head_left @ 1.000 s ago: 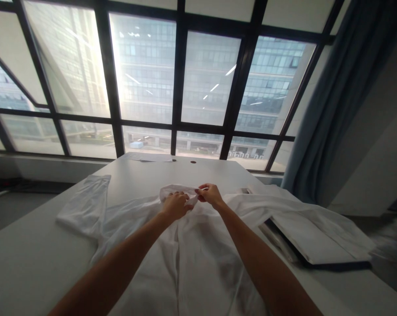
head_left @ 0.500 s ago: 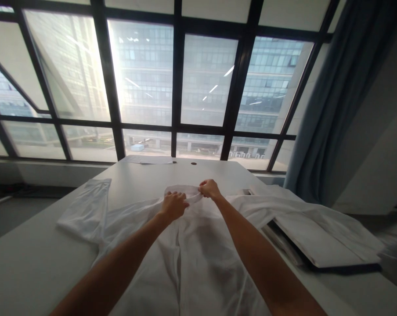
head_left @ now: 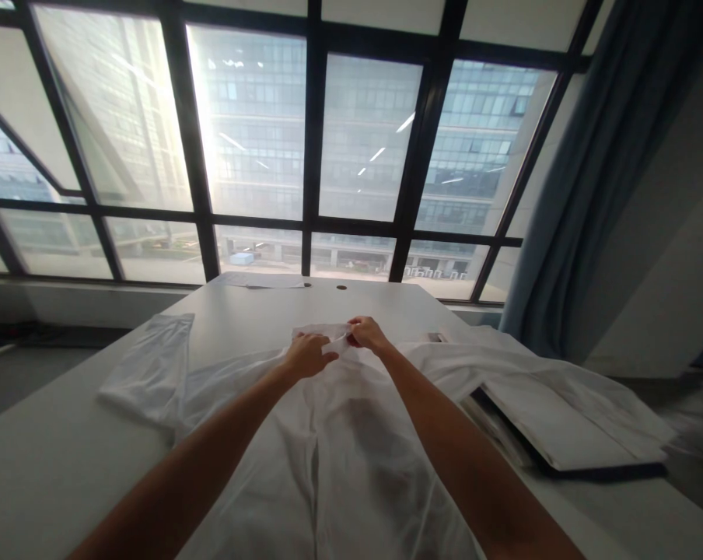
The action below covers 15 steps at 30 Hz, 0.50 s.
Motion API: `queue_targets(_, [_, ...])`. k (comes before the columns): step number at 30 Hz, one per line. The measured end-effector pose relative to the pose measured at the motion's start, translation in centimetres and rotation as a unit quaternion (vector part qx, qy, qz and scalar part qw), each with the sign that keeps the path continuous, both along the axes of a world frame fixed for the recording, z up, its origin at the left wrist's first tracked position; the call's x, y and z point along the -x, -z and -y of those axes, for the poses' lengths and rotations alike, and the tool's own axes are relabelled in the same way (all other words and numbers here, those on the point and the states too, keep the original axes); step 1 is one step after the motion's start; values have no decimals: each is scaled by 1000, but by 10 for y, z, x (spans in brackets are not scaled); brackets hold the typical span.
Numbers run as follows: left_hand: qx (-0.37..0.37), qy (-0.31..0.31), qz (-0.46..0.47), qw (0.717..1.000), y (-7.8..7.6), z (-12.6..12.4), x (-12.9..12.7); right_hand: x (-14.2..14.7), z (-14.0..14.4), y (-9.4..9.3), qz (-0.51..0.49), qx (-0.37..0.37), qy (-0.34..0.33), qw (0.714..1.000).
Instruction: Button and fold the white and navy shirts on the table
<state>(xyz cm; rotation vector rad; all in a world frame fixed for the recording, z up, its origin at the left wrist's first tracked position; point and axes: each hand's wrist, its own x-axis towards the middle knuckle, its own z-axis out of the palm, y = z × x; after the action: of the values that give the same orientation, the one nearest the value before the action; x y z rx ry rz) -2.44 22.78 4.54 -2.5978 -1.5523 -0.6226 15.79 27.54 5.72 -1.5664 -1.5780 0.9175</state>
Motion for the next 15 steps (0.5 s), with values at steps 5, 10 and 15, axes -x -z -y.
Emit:
queue_targets(5, [-1, 48, 73, 996, -1, -11, 10, -5, 7, -8, 95, -130, -177, 971])
queue_targets(10, [-42, 74, 114, 990, -1, -31, 36, -20, -4, -11, 258, -148, -223, 928])
queue_targets(15, [12, -30, 138, 990, 31, -49, 75, -19, -15, 6, 338, -180, -94, 919])
